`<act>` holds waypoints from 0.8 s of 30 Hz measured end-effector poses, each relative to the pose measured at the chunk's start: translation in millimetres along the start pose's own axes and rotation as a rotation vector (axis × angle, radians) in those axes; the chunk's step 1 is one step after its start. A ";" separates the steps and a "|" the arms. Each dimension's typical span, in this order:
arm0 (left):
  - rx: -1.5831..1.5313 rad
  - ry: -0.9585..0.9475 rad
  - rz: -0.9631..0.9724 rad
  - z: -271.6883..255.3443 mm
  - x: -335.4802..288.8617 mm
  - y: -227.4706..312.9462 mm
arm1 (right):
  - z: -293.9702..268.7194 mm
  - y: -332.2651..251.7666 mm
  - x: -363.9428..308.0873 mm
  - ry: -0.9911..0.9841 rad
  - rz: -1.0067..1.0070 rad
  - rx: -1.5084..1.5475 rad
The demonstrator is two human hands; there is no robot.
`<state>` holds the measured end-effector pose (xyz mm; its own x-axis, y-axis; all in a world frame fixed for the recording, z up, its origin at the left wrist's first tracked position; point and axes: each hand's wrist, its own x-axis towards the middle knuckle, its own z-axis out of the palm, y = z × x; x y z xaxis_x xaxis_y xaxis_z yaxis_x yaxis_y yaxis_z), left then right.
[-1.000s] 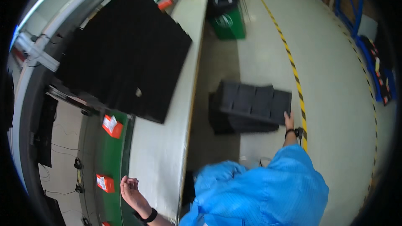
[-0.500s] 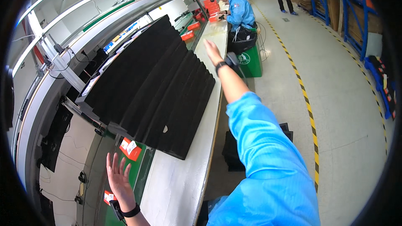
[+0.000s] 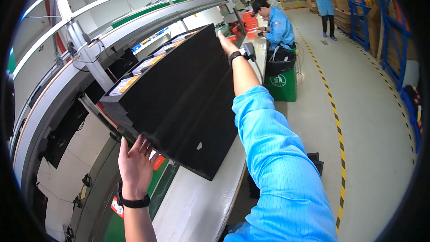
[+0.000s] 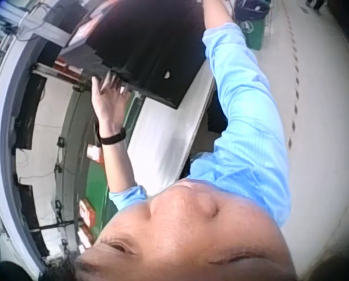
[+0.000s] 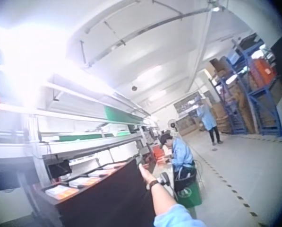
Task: The person is scanning smartphones and packing them into boxes with foam inserts on an assembly line.
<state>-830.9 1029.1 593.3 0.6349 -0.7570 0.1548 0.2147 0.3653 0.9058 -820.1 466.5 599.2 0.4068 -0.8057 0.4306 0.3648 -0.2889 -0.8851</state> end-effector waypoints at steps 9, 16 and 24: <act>-0.094 -0.004 -0.112 -20.9 11.2 53.2 | -11.5 10.1 13.8 0.325 -0.122 0.049; -0.071 -0.004 0.050 -22.8 62.6 108.6 | -71.6 -62.9 -61.6 -0.100 0.332 0.254; -0.043 0.158 0.171 -31.6 77.6 99.6 | -61.7 -71.1 -71.7 -0.487 0.243 0.334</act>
<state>-736.8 1023.9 683.0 0.7721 -0.5893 0.2379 0.1235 0.5063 0.8535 -926.9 512.9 620.5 0.8163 -0.4779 0.3246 0.4233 0.1125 -0.8990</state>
